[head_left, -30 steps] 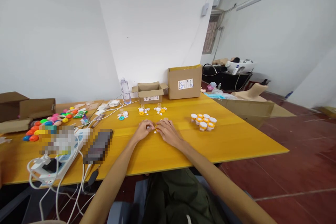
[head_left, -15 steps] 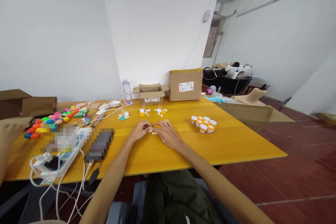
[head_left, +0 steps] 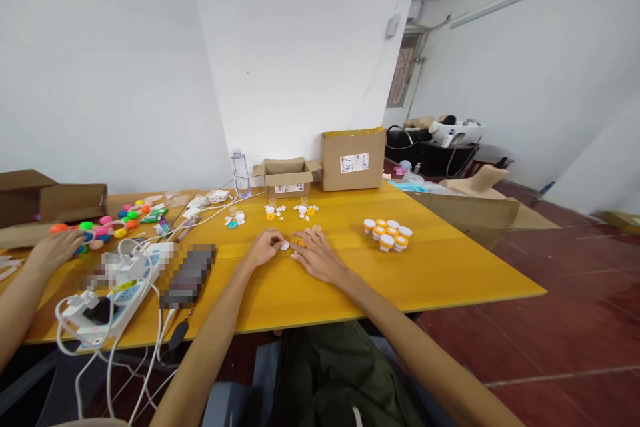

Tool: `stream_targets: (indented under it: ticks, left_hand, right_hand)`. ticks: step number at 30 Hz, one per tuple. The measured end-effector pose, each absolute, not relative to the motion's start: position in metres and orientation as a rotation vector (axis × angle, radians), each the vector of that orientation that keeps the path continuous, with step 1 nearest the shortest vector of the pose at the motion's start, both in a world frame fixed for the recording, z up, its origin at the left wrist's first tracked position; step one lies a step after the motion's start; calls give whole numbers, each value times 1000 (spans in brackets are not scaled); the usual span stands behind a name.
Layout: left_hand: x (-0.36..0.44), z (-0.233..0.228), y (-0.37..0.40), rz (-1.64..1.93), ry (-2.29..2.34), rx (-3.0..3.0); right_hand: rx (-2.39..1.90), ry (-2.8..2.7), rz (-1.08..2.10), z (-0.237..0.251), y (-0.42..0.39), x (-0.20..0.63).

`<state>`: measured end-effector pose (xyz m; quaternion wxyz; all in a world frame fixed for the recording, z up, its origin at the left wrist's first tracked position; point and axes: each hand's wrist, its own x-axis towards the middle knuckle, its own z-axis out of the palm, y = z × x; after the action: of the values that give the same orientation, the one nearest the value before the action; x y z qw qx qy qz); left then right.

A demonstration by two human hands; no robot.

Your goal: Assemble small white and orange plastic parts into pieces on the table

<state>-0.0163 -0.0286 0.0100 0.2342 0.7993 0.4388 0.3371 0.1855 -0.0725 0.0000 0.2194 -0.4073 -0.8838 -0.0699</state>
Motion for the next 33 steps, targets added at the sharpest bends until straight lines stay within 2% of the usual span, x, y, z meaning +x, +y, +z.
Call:
stream_targets:
  ticks: [12, 33]
  left_hand:
    - [-18, 9, -28, 901, 1198, 2200]
    - [-19, 1, -23, 912, 1188, 2180]
  right_hand:
    - [-1173, -2281, -162, 0, -60, 181]
    - [-1045, -2606, -261, 14, -34, 173]
